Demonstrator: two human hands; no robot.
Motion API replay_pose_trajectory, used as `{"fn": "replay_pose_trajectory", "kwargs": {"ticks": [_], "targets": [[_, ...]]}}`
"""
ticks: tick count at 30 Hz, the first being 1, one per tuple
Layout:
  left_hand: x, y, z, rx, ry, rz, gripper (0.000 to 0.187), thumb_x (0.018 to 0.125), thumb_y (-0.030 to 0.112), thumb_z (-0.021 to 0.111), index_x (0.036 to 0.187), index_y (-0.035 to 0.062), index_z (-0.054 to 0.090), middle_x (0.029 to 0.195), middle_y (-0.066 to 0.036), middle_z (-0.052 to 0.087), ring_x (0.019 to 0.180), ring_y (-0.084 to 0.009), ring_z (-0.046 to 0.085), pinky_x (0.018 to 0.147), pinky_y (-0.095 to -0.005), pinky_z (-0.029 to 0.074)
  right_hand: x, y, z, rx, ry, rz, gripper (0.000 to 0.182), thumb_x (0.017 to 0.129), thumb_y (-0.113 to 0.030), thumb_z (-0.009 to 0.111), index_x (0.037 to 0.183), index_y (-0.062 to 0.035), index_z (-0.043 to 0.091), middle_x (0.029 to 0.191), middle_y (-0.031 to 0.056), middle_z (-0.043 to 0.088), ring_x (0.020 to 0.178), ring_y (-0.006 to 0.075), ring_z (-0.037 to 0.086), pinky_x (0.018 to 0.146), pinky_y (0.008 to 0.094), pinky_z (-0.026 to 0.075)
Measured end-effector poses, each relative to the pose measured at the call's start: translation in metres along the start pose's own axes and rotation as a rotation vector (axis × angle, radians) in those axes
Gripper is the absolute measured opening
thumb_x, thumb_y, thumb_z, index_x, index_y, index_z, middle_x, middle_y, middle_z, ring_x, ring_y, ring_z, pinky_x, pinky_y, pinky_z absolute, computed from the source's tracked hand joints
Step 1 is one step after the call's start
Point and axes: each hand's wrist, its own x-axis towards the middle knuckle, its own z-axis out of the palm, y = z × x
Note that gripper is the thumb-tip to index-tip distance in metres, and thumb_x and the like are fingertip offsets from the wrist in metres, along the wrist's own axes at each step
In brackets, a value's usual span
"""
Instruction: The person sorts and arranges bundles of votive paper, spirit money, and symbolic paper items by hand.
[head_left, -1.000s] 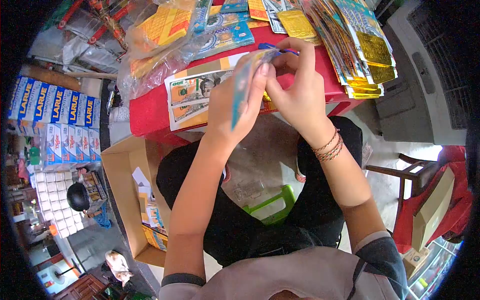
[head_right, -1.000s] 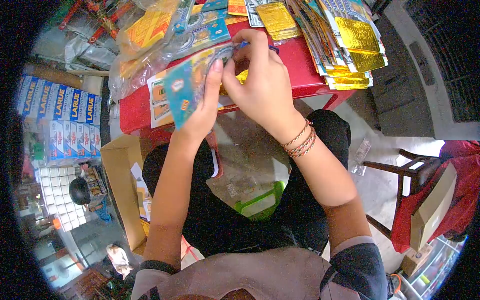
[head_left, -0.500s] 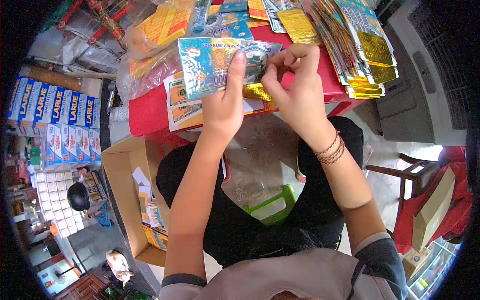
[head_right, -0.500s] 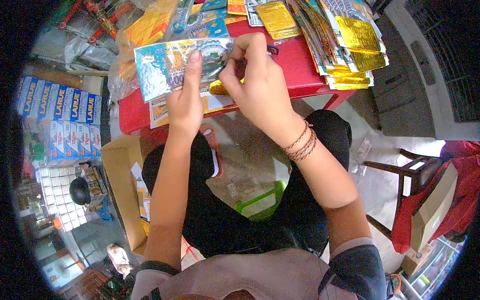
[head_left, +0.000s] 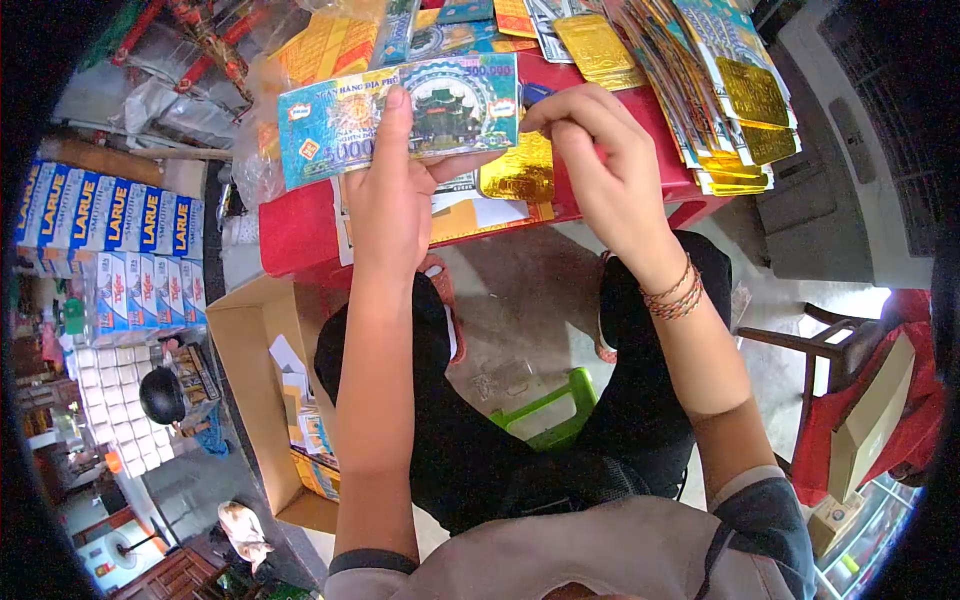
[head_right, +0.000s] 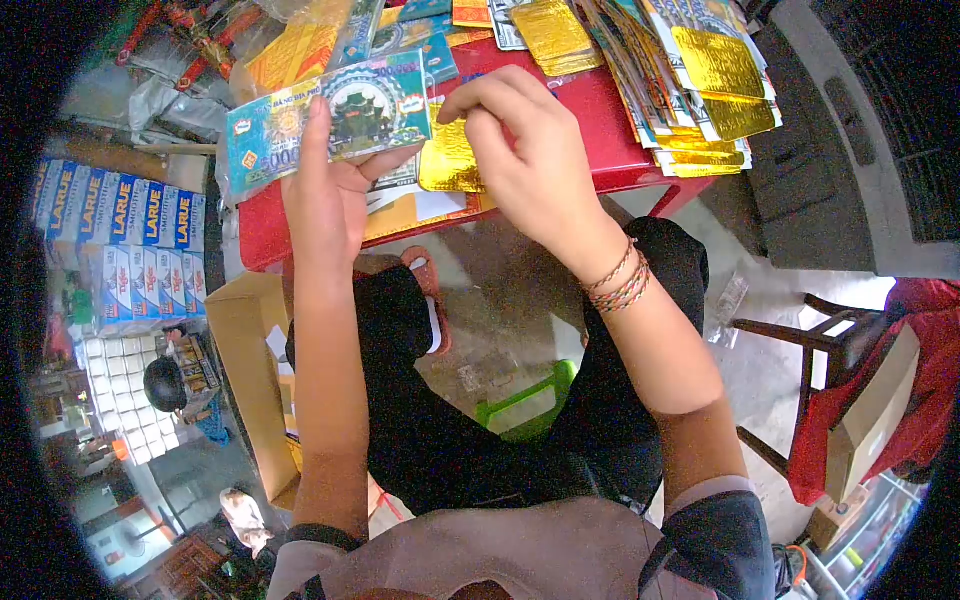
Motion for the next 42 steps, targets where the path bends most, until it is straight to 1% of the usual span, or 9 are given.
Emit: {"fn": "replay_pose_trajectory", "kwargs": {"ticks": [7, 11, 21, 29, 32, 35, 37, 40, 42], "targets": [[-0.003, 0.001, 0.0, -0.032, -0.052, -0.069, 0.042, 0.094, 0.029, 0.05, 0.121, -0.0034, 0.046, 0.11, -0.014, 0.06, 0.097, -0.0265, 0.063, 0.078, -0.0464, 0.058, 0.001, 0.001, 0.005, 0.198, 0.059, 0.017, 0.007, 0.084, -0.003, 0.058, 0.089, 0.0002, 0.056, 0.086, 0.0061, 0.055, 0.076, 0.0144, 0.054, 0.072, 0.0275, 0.046], [-0.002, 0.001, 0.0, -0.012, -0.052, -0.057, 0.044, 0.095, 0.031, 0.048, 0.122, -0.0028, 0.045, 0.11, -0.014, 0.061, 0.098, -0.0268, 0.064, 0.078, -0.0456, 0.058, -0.001, -0.002, 0.004, 0.364, 0.014, 0.193, 0.008, 0.085, -0.002, 0.059, 0.093, 0.0, 0.056, 0.086, 0.0047, 0.055, 0.079, 0.0126, 0.055, 0.073, 0.0257, 0.046], [0.001, 0.002, -0.001, 0.067, -0.156, 0.009, 0.046, 0.095, 0.032, 0.037, 0.137, 0.0121, 0.035, 0.126, -0.011, 0.053, 0.108, -0.0232, 0.059, 0.082, -0.0417, 0.055, 0.003, -0.01, -0.007, 0.67, -0.132, 0.394, 0.017, 0.088, -0.008, 0.06, 0.104, -0.0016, 0.06, 0.098, 0.0031, 0.061, 0.093, 0.008, 0.055, 0.081, 0.0231, 0.045], [0.002, 0.001, -0.004, -0.016, -0.109, 0.01, 0.042, 0.093, 0.027, 0.037, 0.131, 0.0098, 0.042, 0.119, -0.01, 0.057, 0.104, -0.0198, 0.06, 0.084, -0.0389, 0.052, 0.002, -0.008, -0.006, 0.606, -0.187, 0.358, 0.017, 0.09, -0.011, 0.058, 0.104, 0.0004, 0.059, 0.097, 0.0029, 0.061, 0.088, 0.0089, 0.057, 0.08, 0.0231, 0.047], [0.004, 0.001, -0.004, -0.107, -0.118, -0.015, 0.04, 0.093, 0.025, 0.035, 0.13, 0.0099, 0.042, 0.122, -0.011, 0.056, 0.11, -0.0206, 0.057, 0.092, -0.0418, 0.047, 0.0, -0.007, -0.004, 0.532, -0.197, 0.347, 0.019, 0.091, -0.011, 0.057, 0.105, 0.0011, 0.059, 0.096, 0.0034, 0.06, 0.088, 0.0093, 0.057, 0.08, 0.0244, 0.047], [0.005, 0.001, -0.002, -0.258, -0.109, -0.02, 0.038, 0.094, 0.022, 0.034, 0.129, 0.0105, 0.041, 0.127, -0.014, 0.052, 0.119, -0.0244, 0.05, 0.099, -0.0442, 0.041, 0.0, -0.007, -0.003, 0.474, -0.244, 0.353, 0.022, 0.091, -0.012, 0.057, 0.108, 0.0007, 0.06, 0.095, 0.004, 0.058, 0.087, 0.0099, 0.056, 0.079, 0.0253, 0.046], [0.005, 0.003, -0.006, -0.421, -0.16, -0.029, 0.037, 0.095, 0.021, 0.037, 0.131, 0.0116, 0.043, 0.143, -0.014, 0.037, 0.131, -0.0301, 0.035, 0.107, -0.0484, 0.031, 0.0, -0.009, -0.004, 0.472, -0.281, 0.371, 0.023, 0.091, -0.013, 0.057, 0.11, 0.0002, 0.06, 0.096, 0.0043, 0.057, 0.086, 0.0103, 0.056, 0.079, 0.0255, 0.046], [0.005, 0.002, -0.004, -0.445, -0.127, -0.033, 0.035, 0.094, 0.022, 0.036, 0.127, 0.0121, 0.041, 0.132, -0.017, 0.047, 0.126, -0.0333, 0.043, 0.103, -0.0466, 0.037, 0.001, -0.013, -0.002, 0.573, -0.297, 0.452, 0.027, 0.089, -0.017, 0.061, 0.109, -0.0001, 0.062, 0.093, 0.0039, 0.056, 0.087, 0.0109, 0.054, 0.08, 0.0259, 0.044], [0.006, 0.0, -0.005, -0.466, -0.152, -0.047, 0.035, 0.094, 0.023, 0.038, 0.126, 0.0118, 0.042, 0.132, -0.017, 0.047, 0.125, -0.0347, 0.043, 0.103, -0.0468, 0.037, -0.001, -0.008, 0.003, 0.504, -0.21, 0.336, 0.026, 0.086, -0.02, 0.065, 0.103, -0.0001, 0.065, 0.092, 0.0036, 0.058, 0.091, 0.012, 0.053, 0.082, 0.0262, 0.043]]}}
